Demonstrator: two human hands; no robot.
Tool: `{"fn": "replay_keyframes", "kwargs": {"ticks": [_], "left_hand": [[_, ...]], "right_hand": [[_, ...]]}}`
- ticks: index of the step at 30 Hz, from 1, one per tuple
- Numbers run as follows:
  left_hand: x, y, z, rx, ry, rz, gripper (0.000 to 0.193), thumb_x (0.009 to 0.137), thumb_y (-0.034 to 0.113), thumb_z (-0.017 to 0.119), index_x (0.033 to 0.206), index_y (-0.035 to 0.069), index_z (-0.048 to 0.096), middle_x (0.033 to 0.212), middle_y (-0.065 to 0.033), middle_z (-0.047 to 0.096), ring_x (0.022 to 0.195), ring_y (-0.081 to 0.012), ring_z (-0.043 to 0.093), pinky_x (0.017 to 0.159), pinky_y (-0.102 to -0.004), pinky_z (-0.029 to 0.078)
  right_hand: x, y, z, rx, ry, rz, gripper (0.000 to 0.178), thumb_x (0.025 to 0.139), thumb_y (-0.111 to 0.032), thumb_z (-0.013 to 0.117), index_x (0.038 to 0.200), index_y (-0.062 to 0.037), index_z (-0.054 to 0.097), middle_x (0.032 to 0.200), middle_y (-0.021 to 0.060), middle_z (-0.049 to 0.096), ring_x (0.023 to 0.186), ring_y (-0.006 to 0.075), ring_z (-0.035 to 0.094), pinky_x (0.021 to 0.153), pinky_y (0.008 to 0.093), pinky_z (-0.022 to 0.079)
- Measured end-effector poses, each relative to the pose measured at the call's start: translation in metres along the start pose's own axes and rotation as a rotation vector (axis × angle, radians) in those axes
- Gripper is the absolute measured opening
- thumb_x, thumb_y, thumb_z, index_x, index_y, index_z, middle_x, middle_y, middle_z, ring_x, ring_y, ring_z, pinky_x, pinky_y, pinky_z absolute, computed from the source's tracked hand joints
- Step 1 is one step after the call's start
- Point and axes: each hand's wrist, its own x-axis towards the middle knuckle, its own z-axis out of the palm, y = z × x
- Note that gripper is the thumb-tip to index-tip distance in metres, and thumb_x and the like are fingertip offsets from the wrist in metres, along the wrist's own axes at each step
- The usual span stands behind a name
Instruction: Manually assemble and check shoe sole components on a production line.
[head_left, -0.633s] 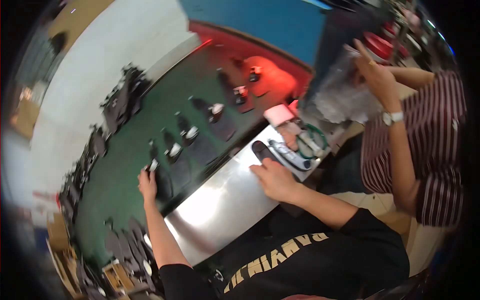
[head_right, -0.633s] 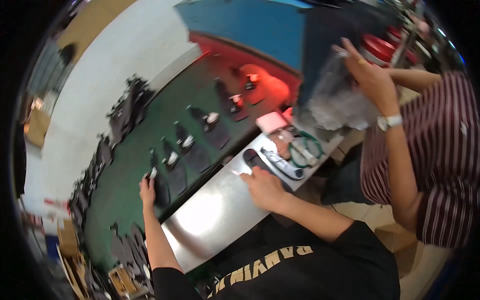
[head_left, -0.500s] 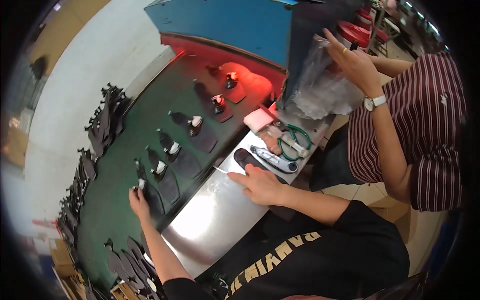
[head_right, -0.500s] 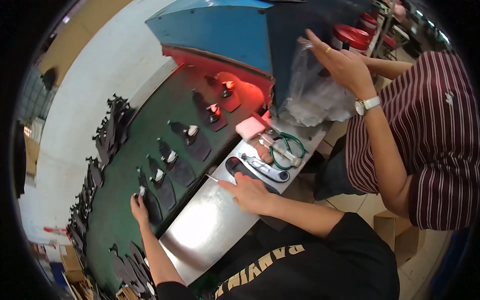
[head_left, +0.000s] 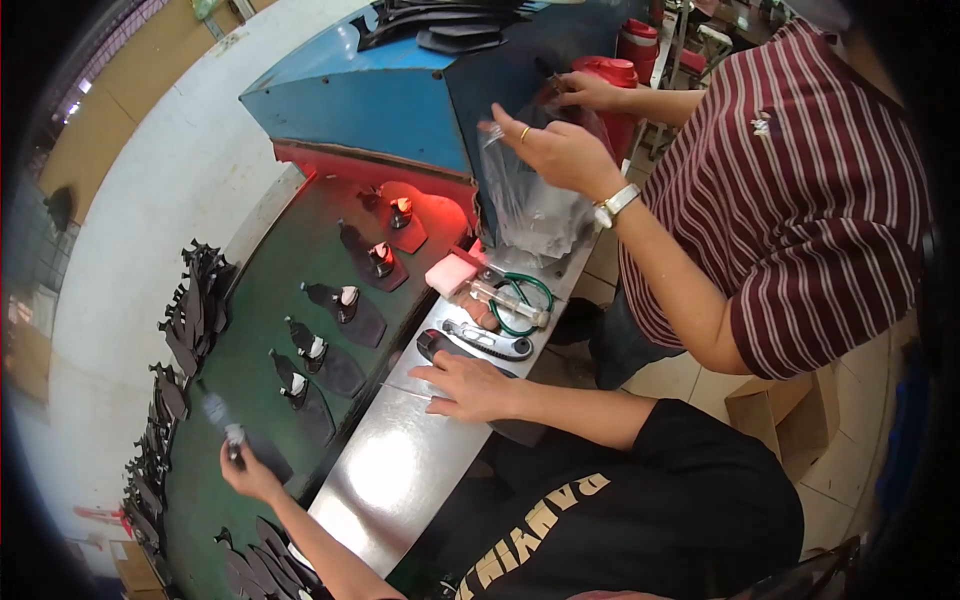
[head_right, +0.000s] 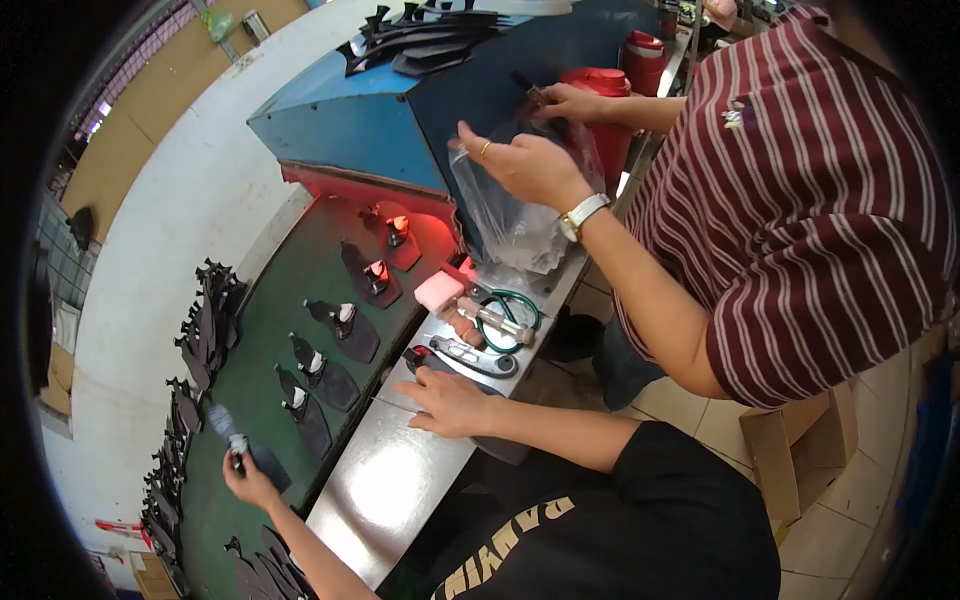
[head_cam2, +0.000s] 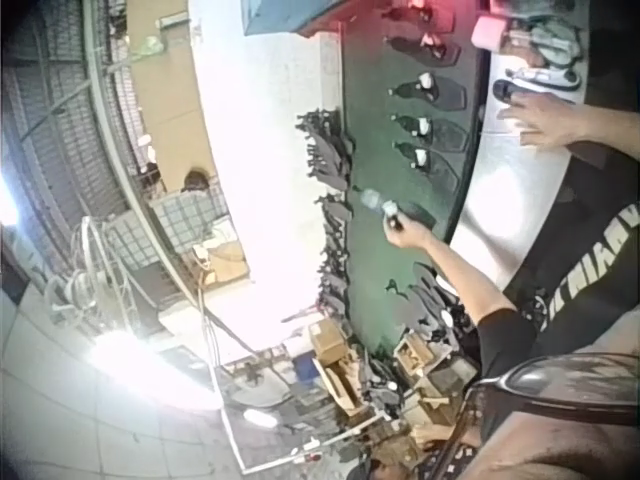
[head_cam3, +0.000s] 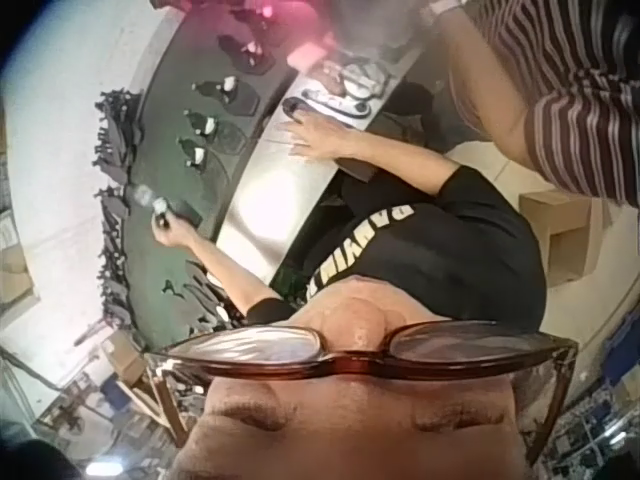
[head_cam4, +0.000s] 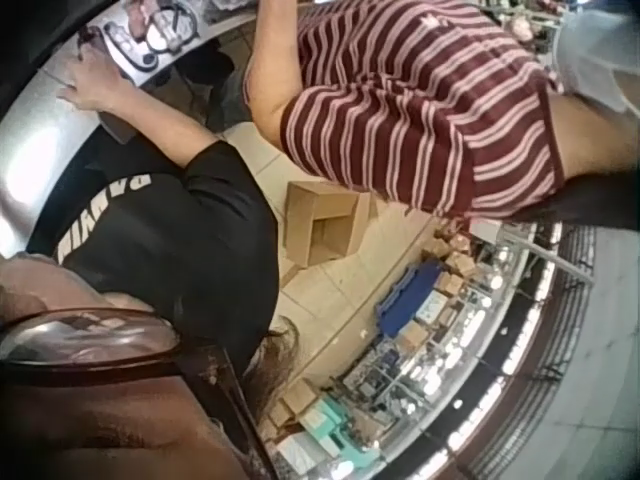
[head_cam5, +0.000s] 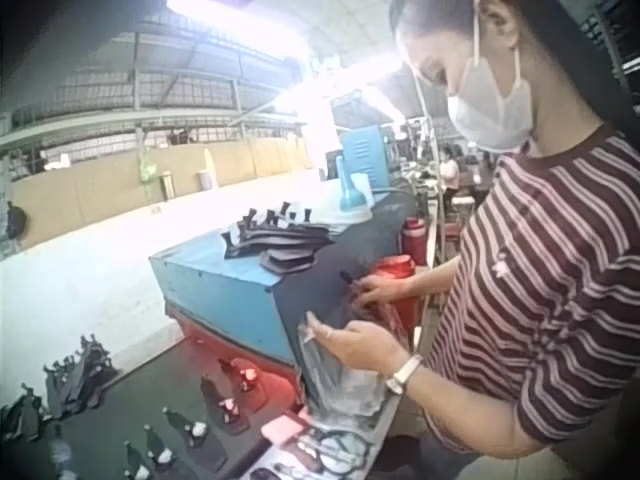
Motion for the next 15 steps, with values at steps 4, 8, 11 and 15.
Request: {"fn": "replay_keyframes", "kwargs": {"ticks": [4, 8, 11, 15], "left_hand": [[-0.041, 0.102, -0.066, -0.594, -0.155, -0.362, 0.028, 0.086, -0.001, 0.061, 0.113, -0.006, 0.059, 0.113, -0.0107, 0.062, 0.097, -0.0164, 0.059, 0.085, -0.0278, 0.047], [-0.140, 0.164, -0.111, -0.937, -0.664, -0.701, 0.033, 0.080, -0.006, 0.062, 0.112, -0.005, 0.060, 0.115, -0.0142, 0.062, 0.098, -0.0186, 0.061, 0.085, -0.0309, 0.050], [-0.182, 0.181, -0.118, -1.043, -0.660, -0.813, 0.035, 0.077, -0.004, 0.066, 0.111, -0.007, 0.060, 0.117, -0.0167, 0.062, 0.099, -0.0205, 0.062, 0.086, -0.0323, 0.051], [-0.186, 0.205, -0.128, -1.152, -0.540, -0.896, 0.042, 0.085, 0.004, 0.062, 0.123, -0.006, 0.051, 0.127, -0.0169, 0.056, 0.106, -0.0281, 0.061, 0.086, -0.0412, 0.055]], "right_hand": [[-0.006, -0.036, 0.002, 0.557, 0.031, -0.068, 0.035, 0.083, -0.028, 0.071, 0.105, -0.0058, 0.054, 0.108, 0.0117, 0.055, 0.091, 0.0217, 0.060, 0.076, 0.0354, 0.049], [-0.008, -0.078, 0.028, 1.490, -0.221, -0.018, 0.027, 0.084, -0.009, 0.071, 0.092, -0.0073, 0.046, 0.104, 0.0084, 0.061, 0.108, 0.0177, 0.057, 0.095, 0.0309, 0.045], [-0.014, -0.098, 0.027, 1.643, -0.394, -0.065, 0.025, 0.085, -0.004, 0.069, 0.084, -0.0094, 0.045, 0.103, 0.0074, 0.061, 0.103, 0.0158, 0.059, 0.094, 0.0302, 0.044], [-0.012, -0.105, 0.021, 1.550, -0.216, 0.096, 0.027, 0.082, -0.005, 0.069, 0.081, -0.0111, 0.043, 0.097, 0.0023, 0.058, 0.094, 0.0103, 0.055, 0.085, 0.0273, 0.045]]}}
